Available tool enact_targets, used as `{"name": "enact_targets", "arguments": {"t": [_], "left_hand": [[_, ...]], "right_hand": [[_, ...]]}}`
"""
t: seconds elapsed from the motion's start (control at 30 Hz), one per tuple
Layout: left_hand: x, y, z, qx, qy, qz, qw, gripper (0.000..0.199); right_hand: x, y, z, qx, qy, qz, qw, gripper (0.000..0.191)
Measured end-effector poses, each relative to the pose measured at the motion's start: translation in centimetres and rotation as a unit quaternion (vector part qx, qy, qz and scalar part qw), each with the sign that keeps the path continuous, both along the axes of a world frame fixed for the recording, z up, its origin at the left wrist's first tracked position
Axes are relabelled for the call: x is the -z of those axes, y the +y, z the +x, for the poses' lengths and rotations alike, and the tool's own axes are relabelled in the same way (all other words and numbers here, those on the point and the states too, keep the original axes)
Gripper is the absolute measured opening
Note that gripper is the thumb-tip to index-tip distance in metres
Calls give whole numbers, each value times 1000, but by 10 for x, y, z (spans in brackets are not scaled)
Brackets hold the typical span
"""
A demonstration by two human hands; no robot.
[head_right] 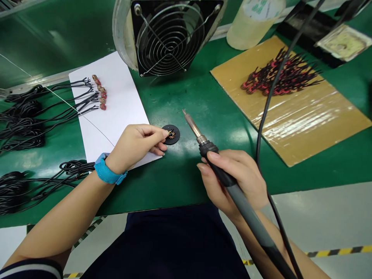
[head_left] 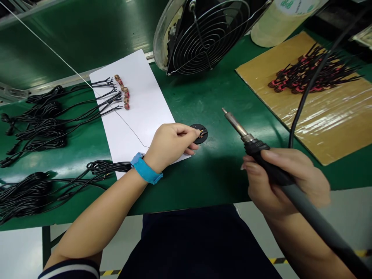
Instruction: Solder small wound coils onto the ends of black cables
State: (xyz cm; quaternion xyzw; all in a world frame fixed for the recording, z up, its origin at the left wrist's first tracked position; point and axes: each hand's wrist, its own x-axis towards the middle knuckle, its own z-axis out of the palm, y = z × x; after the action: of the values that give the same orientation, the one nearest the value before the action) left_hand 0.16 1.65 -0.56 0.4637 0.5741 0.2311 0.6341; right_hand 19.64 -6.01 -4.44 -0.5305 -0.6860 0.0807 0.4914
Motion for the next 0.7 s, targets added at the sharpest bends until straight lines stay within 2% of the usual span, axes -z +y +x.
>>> {"name": "enact_targets", "arguments": {"t": [0.1,0.17,0.23,0.3,0.43,0.53,0.7], "left_hand": [[1,-2,-1,-8,6,13,1000,12],[2,-3,-1,-14,-3,26,1000,11],[4,-5,-2,-23,-11,36,999,10],[4,-5,-2,-29,-11,43,999,9],[4,-6,-1,-20,1,55,998,11],[4,-5,-1,-12,6,59,998,12],[3,-4,0,-8,13,55,998,14]], "right_hand": [[-7,10,-8,-38,-13,59,997,48],[-7,16,-11,-51,16,39,998,50],[-7,21,-15,-69,34,7,997,47],[-9,26,-19,-78,3,-11,997,38],[-14,35,-28,-58,-56,-45,996,18],[-15,39,-33,-67,-45,-87,993,20],[-11,43,-34,-71,-64,-106,990,20]]}}
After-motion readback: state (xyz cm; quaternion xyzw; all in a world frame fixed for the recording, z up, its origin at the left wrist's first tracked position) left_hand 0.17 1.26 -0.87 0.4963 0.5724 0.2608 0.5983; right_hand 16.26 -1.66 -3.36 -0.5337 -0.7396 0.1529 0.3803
